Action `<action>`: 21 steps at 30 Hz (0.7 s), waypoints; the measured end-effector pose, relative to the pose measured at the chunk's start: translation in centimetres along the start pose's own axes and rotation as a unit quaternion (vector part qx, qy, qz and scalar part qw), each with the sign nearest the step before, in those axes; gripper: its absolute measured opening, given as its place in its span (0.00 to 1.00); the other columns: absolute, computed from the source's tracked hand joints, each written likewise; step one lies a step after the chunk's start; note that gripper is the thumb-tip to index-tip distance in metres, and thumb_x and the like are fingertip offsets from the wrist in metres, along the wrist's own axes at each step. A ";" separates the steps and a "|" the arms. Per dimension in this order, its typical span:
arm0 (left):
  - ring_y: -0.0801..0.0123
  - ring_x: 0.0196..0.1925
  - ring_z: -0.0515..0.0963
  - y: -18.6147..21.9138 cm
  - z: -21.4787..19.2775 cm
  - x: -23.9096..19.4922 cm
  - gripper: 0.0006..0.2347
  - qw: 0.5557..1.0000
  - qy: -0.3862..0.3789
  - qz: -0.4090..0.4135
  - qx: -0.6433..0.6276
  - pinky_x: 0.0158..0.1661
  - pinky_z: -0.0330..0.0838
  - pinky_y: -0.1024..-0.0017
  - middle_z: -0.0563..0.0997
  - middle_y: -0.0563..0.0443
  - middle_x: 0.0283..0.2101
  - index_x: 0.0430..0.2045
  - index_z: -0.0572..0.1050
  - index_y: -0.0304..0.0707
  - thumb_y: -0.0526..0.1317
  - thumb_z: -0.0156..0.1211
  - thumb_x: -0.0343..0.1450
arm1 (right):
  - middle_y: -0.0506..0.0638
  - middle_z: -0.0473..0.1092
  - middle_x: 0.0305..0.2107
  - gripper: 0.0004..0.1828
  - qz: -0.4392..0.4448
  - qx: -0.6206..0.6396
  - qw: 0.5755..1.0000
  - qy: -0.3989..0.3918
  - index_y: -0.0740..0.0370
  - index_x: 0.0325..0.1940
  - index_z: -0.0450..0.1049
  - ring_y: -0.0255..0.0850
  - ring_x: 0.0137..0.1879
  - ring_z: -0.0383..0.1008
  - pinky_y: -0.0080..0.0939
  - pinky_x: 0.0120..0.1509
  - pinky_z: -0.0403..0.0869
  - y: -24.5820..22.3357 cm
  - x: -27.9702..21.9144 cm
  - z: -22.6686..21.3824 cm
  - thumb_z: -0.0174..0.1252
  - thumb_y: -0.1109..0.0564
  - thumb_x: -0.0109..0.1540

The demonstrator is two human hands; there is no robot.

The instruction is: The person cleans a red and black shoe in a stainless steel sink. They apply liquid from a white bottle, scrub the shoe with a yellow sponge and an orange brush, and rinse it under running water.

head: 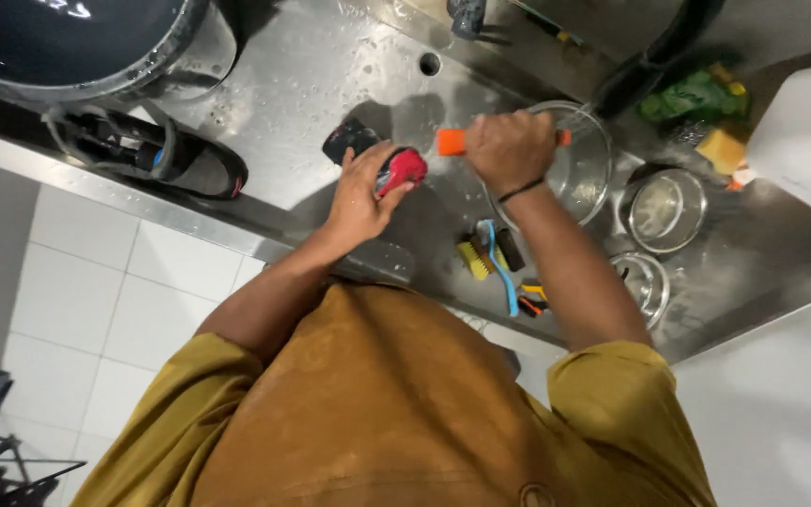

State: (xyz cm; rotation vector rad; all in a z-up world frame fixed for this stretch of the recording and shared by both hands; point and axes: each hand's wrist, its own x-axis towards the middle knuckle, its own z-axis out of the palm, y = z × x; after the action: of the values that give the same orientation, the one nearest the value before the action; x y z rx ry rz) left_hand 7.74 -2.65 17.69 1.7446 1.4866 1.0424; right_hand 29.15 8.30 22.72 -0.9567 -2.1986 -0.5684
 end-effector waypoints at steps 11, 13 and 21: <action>0.37 0.63 0.74 0.0 2.0 0.0 0.22 0.999 0.039 0.024 0.019 0.62 0.48 0.26 0.78 0.33 0.57 0.58 0.71 0.30 0.39 0.70 0.71 | 0.46 0.63 0.12 0.21 0.036 0.043 0.994 -0.092 0.48 0.15 0.65 0.45 0.21 0.68 0.48 0.32 0.66 0.7 0.2 1.2 0.51 0.52 0.65; 0.37 0.64 0.73 -0.1 2.3 0.2 0.23 0.999 0.041 0.020 0.020 0.63 0.48 0.27 0.77 0.33 0.58 0.59 0.70 0.31 0.41 0.69 0.71 | 0.46 0.61 0.11 0.20 0.027 0.047 0.995 -0.079 0.48 0.15 0.64 0.45 0.19 0.66 0.47 0.31 0.65 0.0 0.4 0.3 0.52 0.54 0.63; 0.34 0.65 0.72 -0.5 1.5 -0.8 0.24 0.999 0.037 0.000 0.032 0.61 0.49 0.24 0.75 0.30 0.60 0.62 0.68 0.30 0.40 0.65 0.71 | 0.47 0.60 0.14 0.15 -0.009 0.106 0.994 -0.022 0.49 0.18 0.65 0.47 0.20 0.62 0.51 0.28 0.58 -2.5 -1.3 0.6 0.54 0.55 0.60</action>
State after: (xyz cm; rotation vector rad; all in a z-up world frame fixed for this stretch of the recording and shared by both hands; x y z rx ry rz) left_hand 8.69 -3.33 16.35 1.7666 1.5830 1.0802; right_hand 27.68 6.51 21.08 -0.8444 -2.2552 -0.3173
